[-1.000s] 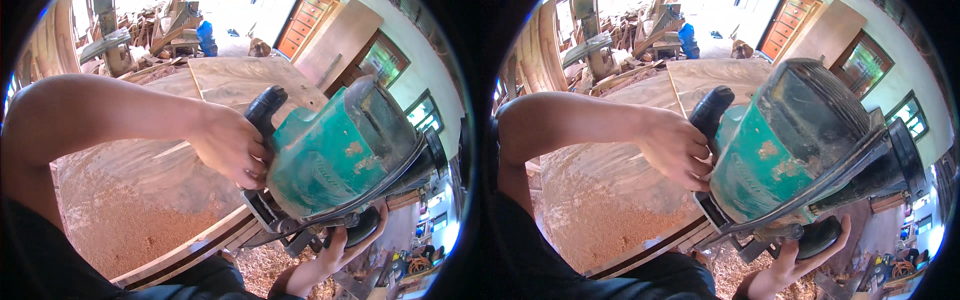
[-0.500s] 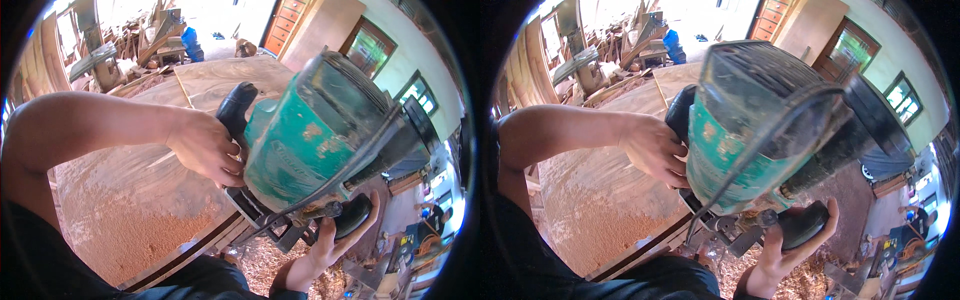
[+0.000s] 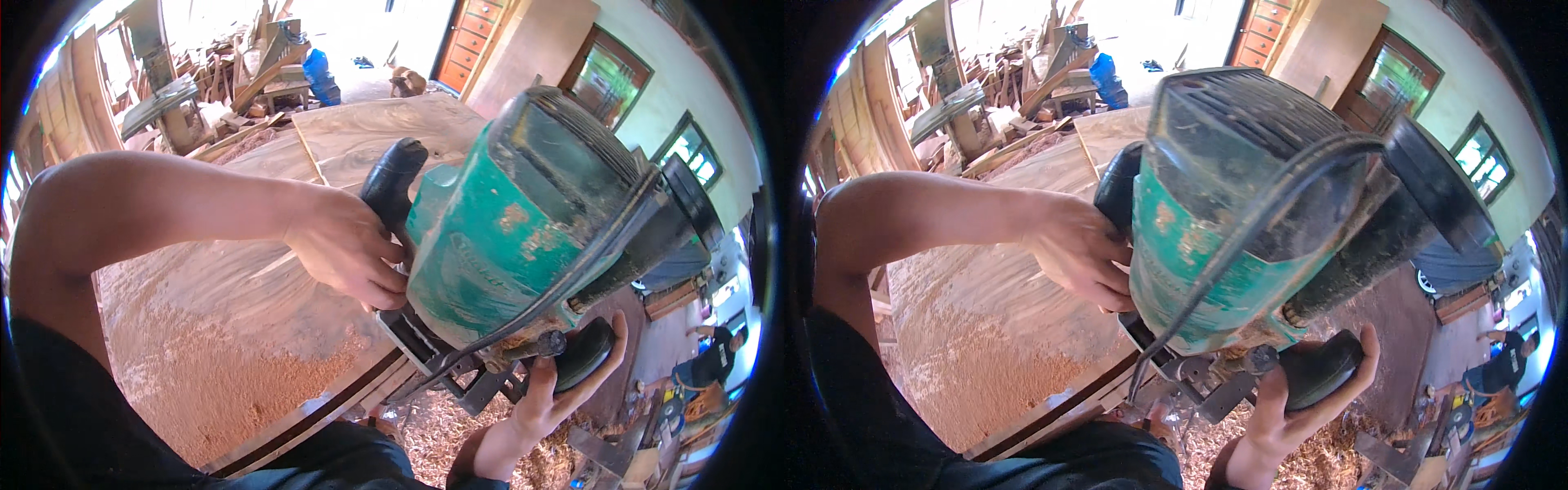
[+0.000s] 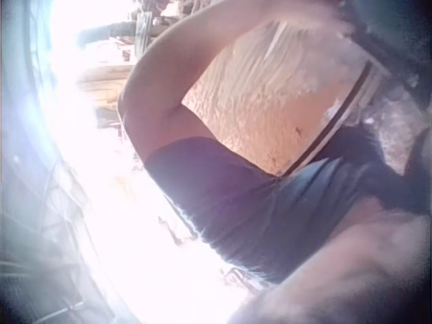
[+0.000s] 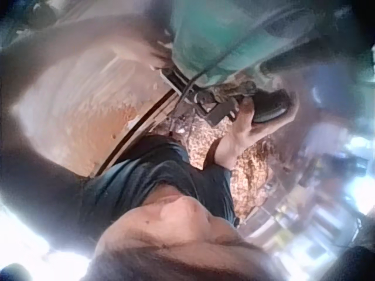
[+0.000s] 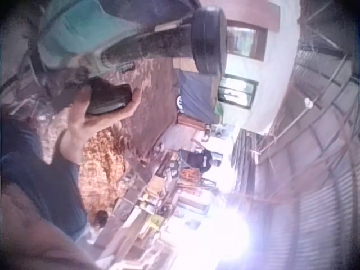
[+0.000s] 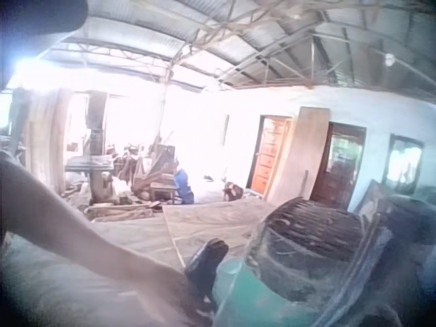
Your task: The person operates a plunge router to cut along a guided line on a large slab of wood, using both hands to steer the tool and making localized adjustments to the depth and position as they progress.
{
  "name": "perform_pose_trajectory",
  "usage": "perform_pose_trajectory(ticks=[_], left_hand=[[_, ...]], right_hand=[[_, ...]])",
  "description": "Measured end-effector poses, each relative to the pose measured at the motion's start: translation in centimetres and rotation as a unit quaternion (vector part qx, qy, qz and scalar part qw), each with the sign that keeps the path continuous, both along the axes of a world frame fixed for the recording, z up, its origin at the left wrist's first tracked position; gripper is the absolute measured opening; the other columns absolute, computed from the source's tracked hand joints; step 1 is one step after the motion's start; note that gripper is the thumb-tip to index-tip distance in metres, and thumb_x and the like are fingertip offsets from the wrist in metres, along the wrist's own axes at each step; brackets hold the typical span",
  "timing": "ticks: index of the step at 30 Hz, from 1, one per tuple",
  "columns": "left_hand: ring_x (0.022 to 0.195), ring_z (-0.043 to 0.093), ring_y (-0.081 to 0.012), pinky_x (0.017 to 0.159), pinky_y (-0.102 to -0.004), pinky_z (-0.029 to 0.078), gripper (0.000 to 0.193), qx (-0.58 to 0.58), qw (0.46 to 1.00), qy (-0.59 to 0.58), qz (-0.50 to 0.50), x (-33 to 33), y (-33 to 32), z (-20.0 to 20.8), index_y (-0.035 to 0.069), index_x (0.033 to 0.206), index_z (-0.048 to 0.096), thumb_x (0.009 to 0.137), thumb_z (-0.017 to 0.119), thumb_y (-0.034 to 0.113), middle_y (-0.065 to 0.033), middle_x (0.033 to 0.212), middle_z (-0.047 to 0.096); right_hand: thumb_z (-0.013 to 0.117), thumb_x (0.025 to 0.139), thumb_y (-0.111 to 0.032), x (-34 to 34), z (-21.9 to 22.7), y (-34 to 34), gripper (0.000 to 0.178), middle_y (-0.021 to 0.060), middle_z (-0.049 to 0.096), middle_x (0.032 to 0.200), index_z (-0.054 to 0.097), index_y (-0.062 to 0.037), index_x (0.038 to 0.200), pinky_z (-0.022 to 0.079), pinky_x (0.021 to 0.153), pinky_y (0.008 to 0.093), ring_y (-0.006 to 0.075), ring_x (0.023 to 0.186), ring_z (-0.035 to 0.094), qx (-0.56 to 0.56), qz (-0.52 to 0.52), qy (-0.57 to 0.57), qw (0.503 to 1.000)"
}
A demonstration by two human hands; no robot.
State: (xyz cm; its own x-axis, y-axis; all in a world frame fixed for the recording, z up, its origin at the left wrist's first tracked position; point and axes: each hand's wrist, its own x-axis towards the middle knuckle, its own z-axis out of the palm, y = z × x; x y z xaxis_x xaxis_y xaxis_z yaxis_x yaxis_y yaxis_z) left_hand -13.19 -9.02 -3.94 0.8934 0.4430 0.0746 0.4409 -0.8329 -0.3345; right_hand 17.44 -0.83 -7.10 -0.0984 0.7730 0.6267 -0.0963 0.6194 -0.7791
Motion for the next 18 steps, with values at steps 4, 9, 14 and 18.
perform_pose_trajectory(ticks=[4,9,14,18], left_hand=[[0.093,0.068,-0.0223,0.071,-0.0334,0.061,0.037,0.006,1.000,0.011,-0.005,-0.16,0.02,-0.05,0.005,0.124,0.059,0.098,0.059,0.032,-0.0034,0.104,0.066],[0.096,0.068,-0.0228,0.071,-0.0340,0.061,0.039,-0.005,1.000,0.022,0.002,0.22,0.00,0.55,0.005,0.124,0.059,0.098,0.059,0.035,-0.0044,0.106,0.066],[0.097,0.068,-0.0249,0.071,-0.0366,0.062,0.034,-0.042,0.999,0.013,0.025,0.12,-0.21,0.23,0.005,0.115,0.058,0.099,0.057,0.035,-0.0054,0.105,0.066],[0.097,0.068,-0.0256,0.067,-0.0377,0.061,0.033,-0.071,0.997,0.014,0.037,-0.05,-0.03,-0.29,0.003,0.102,0.059,0.100,0.056,0.036,-0.0081,0.099,0.066]], right_hand=[[0.070,0.077,-0.025,-0.08,0.04,-0.02,0.089,0.0082,0.053,0.105,0.032,-0.0040,0.154,0.046,0.075,0.0279,0.0164,0.088,0.055,0.029,-0.028,-0.021,0.999],[0.069,0.077,-0.029,-0.26,-0.03,-0.14,0.089,0.0085,0.051,0.107,0.032,-0.0037,0.154,0.046,0.076,0.0281,0.0163,0.090,0.053,0.036,-0.045,-0.026,0.998],[0.068,0.078,-0.029,-0.11,0.19,-0.42,0.088,0.0084,0.050,0.107,0.032,-0.0037,0.154,0.045,0.076,0.0279,0.0161,0.090,0.051,0.015,-0.035,-0.029,0.999],[0.066,0.078,-0.026,-0.38,0.14,-0.19,0.086,0.0084,0.050,0.105,0.032,-0.0043,0.154,0.045,0.074,0.0275,0.0164,0.087,0.051,0.029,-0.032,-0.017,0.999]])
